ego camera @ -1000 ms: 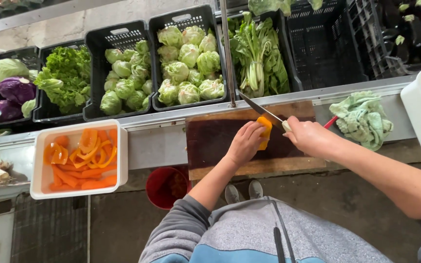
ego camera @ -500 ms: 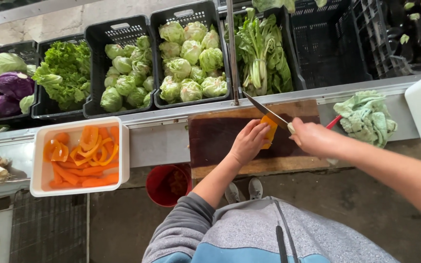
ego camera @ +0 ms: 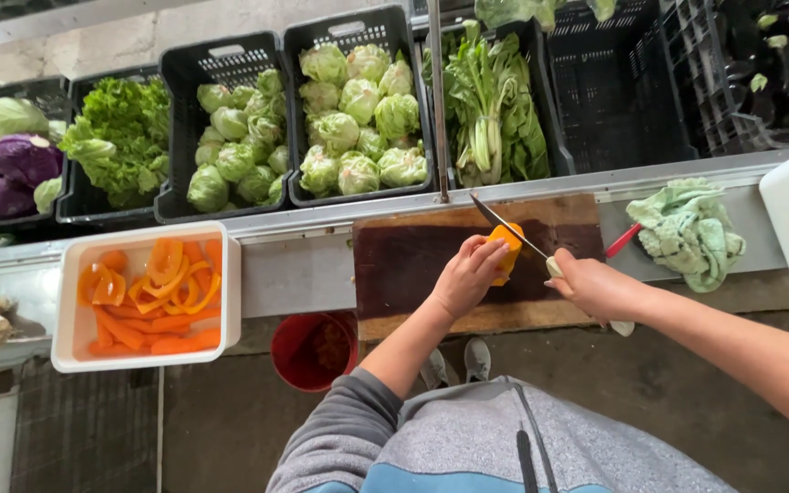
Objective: Chopping yellow and orange bell peppers and squash on a wooden cutting board in a produce preparation area.
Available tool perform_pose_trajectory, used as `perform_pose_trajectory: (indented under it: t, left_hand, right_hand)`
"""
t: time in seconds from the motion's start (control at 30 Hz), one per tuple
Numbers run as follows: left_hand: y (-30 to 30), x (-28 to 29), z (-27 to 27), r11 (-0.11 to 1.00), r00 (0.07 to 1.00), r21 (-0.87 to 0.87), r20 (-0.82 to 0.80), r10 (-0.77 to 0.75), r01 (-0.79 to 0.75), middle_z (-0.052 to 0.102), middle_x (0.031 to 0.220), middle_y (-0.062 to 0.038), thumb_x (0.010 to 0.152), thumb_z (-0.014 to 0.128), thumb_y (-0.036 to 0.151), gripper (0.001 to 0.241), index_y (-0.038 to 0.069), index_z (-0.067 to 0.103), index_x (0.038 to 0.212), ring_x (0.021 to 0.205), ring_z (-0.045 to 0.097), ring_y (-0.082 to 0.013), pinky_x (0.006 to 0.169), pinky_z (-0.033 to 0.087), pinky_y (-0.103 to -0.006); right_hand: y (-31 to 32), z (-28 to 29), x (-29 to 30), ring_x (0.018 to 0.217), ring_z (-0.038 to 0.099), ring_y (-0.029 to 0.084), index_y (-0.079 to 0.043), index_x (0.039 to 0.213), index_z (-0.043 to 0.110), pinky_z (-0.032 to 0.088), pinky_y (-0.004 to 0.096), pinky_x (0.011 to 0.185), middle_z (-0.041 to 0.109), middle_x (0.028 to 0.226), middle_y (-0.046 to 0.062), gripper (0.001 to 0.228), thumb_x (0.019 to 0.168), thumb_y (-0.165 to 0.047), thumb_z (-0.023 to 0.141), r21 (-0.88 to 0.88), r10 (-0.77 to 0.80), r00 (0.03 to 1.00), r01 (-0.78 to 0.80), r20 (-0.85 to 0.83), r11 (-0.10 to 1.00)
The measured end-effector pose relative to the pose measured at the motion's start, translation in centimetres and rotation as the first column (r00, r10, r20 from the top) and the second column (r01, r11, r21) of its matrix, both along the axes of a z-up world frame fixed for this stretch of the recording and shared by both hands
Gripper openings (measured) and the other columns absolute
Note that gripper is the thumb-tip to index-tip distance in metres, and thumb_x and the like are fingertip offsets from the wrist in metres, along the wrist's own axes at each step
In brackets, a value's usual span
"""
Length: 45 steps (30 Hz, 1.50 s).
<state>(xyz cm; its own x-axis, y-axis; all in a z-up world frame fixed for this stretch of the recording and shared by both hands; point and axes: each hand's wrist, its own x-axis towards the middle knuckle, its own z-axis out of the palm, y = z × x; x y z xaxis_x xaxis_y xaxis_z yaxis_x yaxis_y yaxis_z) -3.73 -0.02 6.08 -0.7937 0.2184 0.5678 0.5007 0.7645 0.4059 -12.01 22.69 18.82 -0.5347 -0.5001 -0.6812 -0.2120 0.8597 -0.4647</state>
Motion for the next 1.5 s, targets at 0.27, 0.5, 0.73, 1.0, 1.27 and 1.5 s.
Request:
perform_pose_trajectory:
  t: [0.27, 0.5, 0.73, 1.0, 1.27, 1.5]
  left_hand:
    - [-0.1, -0.1, 0.1, 1.000, 1.000, -0.025, -0.010, -0.001, 0.001, 0.059, 0.139, -0.008, 0.085, 0.078, 0.018, 0.060, 0.005, 0.056, 0.140, 0.125, 0.055, -0.0345, 0.106, 0.052, -0.0407]
    - [0.0, 0.5, -0.3, 1.000, 1.000, -0.020, 0.010, -0.003, 0.003, 0.059, 0.139, -0.008, 0.083, 0.079, 0.018, 0.064, 0.006, 0.056, 0.141, 0.125, 0.054, -0.0350, 0.103, 0.053, -0.0403]
    - [-0.2, 0.4, -0.4, 1.000, 1.000, 0.002, -0.013, 0.027, -0.027, 0.060, 0.139, -0.006, 0.085, 0.079, 0.016, 0.061, 0.008, 0.057, 0.141, 0.124, 0.057, -0.0347, 0.102, 0.055, -0.0387]
    - [0.1, 0.1, -0.9, 1.000, 1.000, -0.003, -0.001, 0.028, -0.028, 0.060, 0.140, -0.007, 0.085, 0.080, 0.017, 0.061, 0.008, 0.057, 0.140, 0.125, 0.057, -0.0340, 0.101, 0.056, -0.0380]
    - [0.2, 0.1, -1.3, 0.998, 0.999, -0.050, -0.010, 0.038, -0.038, 0.059, 0.140, -0.007, 0.085, 0.080, 0.019, 0.062, 0.006, 0.057, 0.140, 0.125, 0.056, -0.0336, 0.103, 0.055, -0.0391]
    - [-0.1, -0.4, -2.0, 0.989, 0.997, -0.146, -0.069, 0.018, -0.028, 0.059, 0.142, -0.005, 0.086, 0.079, 0.019, 0.059, 0.004, 0.055, 0.138, 0.129, 0.057, -0.0285, 0.110, 0.053, -0.0438]
  right_hand:
    - [0.4, -1.4, 0.2, 0.039, 0.061, 0.033, -0.004, 0.102, 0.035, 0.049, 0.046, 0.038, 0.062, 0.060, 0.019, 0.032, 0.101, -0.030, 0.054, -0.049, -0.006, 0.999, 0.004, -0.052, 0.999]
    - [-0.5, 0.3, -1.2, 0.040, 0.061, 0.029, -0.002, 0.100, 0.037, 0.049, 0.043, 0.039, 0.063, 0.063, 0.019, 0.031, 0.103, -0.029, 0.053, -0.018, 0.009, 0.993, -0.007, 0.115, 1.000]
    - [-0.7, -2.5, 0.6, 0.041, 0.058, 0.026, -0.006, 0.102, 0.036, 0.046, 0.042, 0.037, 0.060, 0.062, 0.015, 0.030, 0.100, -0.027, 0.057, -0.039, -0.121, 0.984, 0.127, 0.128, 0.991]
    - [-0.2, -5.3, 1.3, 0.037, 0.058, 0.029, -0.005, 0.103, 0.033, 0.047, 0.044, 0.037, 0.059, 0.059, 0.018, 0.027, 0.100, -0.022, 0.054, -0.107, -0.154, 0.981, 0.167, 0.118, 0.980]
    - [-0.4, -4.4, 1.1, 0.040, 0.057, 0.030, -0.005, 0.103, 0.033, 0.048, 0.044, 0.038, 0.058, 0.064, 0.020, 0.026, 0.102, -0.022, 0.052, -0.103, -0.132, 0.983, 0.145, 0.125, 0.984]
    - [2.0, -16.4, 4.6, 0.041, 0.062, 0.029, -0.009, 0.106, 0.029, 0.052, 0.043, 0.038, 0.059, 0.066, 0.015, 0.027, 0.100, -0.022, 0.052, -0.095, -0.056, 0.996, 0.063, 0.073, 0.994]
